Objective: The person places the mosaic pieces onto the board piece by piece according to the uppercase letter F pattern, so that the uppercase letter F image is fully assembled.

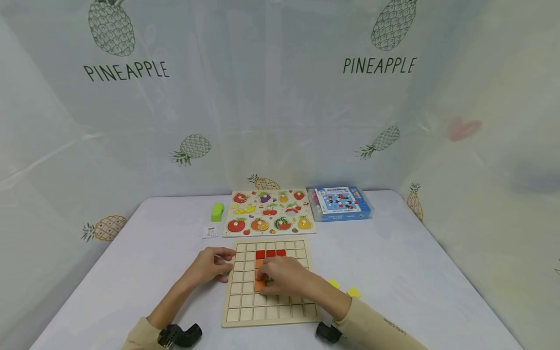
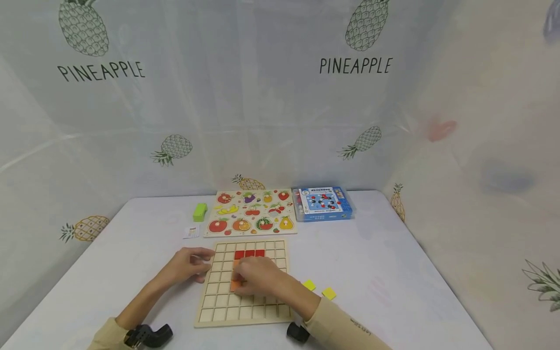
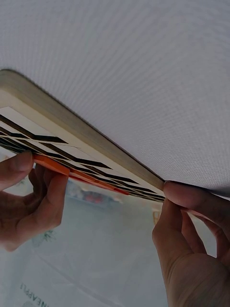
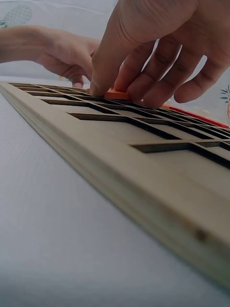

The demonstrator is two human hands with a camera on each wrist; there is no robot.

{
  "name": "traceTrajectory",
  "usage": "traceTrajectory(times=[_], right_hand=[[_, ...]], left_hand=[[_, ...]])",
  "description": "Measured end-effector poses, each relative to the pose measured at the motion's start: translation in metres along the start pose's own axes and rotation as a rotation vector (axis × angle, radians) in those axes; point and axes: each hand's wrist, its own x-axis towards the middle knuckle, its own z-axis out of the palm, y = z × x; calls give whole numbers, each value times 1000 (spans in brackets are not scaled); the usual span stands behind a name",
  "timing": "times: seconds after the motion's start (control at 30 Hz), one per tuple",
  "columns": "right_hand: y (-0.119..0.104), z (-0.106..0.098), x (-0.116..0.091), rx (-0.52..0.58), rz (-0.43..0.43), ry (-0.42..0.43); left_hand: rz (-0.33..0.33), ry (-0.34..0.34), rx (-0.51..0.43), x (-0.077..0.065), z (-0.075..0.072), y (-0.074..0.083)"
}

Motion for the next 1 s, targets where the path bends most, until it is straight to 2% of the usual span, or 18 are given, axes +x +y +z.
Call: traceTrajectory(times=[0.37, 0.6, 0.73, 1.0], right_hand=[[-1, -1, 0, -12, 0, -1], [4, -7, -4, 45, 19, -3], [15, -14, -15, 80, 71, 3], [47, -28, -51, 117, 171, 22]], left_hand=[[-6, 3, 1, -1, 0, 0], [-7, 2, -4, 0, 1, 1], [-4, 3, 2, 0, 1, 1], [-2, 6, 5, 0, 0, 0]])
